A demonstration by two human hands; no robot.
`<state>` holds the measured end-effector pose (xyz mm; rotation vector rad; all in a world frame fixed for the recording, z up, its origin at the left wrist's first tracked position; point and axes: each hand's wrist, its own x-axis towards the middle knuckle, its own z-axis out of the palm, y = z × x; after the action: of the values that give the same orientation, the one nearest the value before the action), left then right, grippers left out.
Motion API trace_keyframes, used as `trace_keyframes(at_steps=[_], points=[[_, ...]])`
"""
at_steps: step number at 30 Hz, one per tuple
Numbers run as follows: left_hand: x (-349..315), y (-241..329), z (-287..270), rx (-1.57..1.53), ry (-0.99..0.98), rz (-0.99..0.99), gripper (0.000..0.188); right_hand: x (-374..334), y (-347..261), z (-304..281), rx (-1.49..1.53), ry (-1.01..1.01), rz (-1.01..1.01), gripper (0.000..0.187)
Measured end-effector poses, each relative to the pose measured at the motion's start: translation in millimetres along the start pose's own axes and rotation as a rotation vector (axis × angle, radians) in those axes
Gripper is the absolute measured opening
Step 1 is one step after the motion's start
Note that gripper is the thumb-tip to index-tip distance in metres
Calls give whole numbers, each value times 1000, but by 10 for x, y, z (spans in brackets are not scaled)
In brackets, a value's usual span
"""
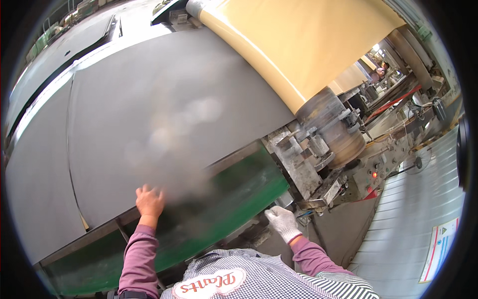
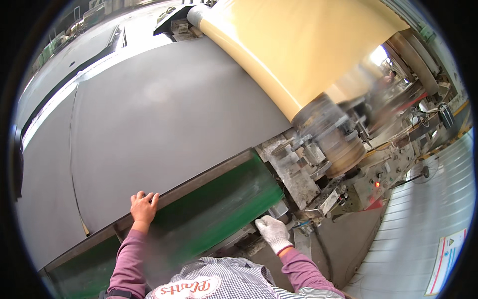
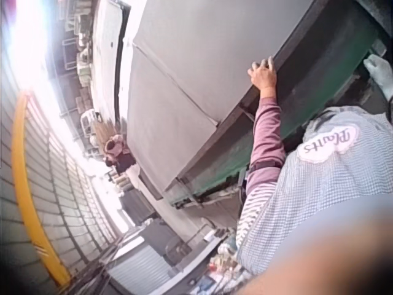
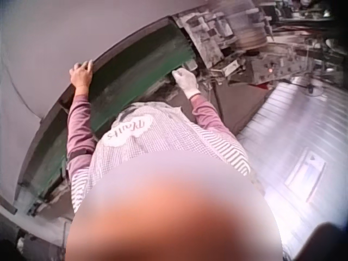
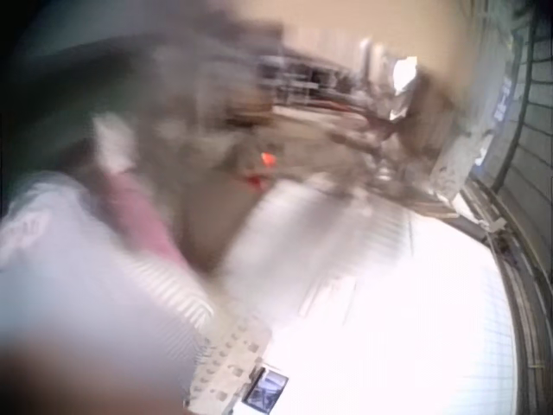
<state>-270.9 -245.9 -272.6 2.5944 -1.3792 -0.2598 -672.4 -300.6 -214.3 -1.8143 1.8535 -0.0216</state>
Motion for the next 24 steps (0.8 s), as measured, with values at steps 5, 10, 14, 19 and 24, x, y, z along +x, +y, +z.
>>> trace_keyframes(at_steps=[5,10,14,19,24], points=[[7,260,70,-222,96,124,51,37,-559,260,41,-79,-290,28],[138,-1274,-161,-309,510,-50,54,261,-300,-3,171,117,-360,20],[-227,-2894,-277,102,180,-562,85,462,-1167,183,278,139,-554,30],[-165,-2858,-246,75,119,-621,81,561,-2659,972,70,30,-1024,38],[-282,-2432,-502,25,210,-337,67,428,-3572,1530,-329,-12,-1013,56]])
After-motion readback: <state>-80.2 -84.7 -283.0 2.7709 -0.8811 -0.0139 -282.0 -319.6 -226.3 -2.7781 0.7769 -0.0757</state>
